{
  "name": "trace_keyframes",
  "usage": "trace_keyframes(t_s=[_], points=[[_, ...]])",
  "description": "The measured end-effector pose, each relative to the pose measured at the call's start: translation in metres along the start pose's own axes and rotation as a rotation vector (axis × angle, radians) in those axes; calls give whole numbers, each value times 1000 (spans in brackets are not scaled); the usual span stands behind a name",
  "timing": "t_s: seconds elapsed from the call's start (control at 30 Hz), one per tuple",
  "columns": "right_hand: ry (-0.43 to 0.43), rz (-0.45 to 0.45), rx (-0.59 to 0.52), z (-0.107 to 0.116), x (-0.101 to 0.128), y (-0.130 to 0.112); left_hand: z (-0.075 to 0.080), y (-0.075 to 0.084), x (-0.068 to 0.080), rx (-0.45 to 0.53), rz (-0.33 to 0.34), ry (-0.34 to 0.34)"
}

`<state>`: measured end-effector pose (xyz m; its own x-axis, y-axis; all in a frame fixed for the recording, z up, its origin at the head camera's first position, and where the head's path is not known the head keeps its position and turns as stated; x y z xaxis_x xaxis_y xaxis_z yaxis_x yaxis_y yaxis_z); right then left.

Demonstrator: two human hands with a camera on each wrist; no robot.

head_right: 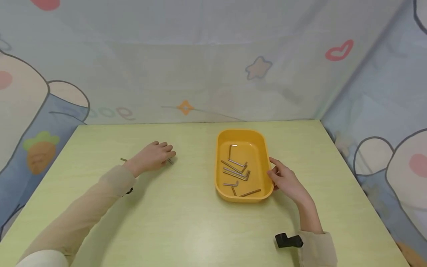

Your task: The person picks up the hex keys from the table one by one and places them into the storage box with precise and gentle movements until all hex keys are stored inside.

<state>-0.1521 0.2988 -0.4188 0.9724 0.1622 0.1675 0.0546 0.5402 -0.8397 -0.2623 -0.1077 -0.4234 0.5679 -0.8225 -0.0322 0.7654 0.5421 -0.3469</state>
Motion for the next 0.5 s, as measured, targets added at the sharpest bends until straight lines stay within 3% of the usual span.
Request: trace_keyframes(t_s=[0.5], points=[[-5, 0, 0, 0, 1, -1, -4, 6, -9, 67, 6, -49]])
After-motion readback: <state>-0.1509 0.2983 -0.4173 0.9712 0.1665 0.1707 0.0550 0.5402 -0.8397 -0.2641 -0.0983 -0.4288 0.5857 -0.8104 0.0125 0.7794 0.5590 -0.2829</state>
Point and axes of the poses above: each hand's wrist, its own x-axis away from the middle knuckle, its own z-axis out of the back of the hand, y = z × x, the point moved 3 cm from there along -x, towards the middle knuckle, and after that the axes turned 1 degree about -x, right-handed, at the moved point
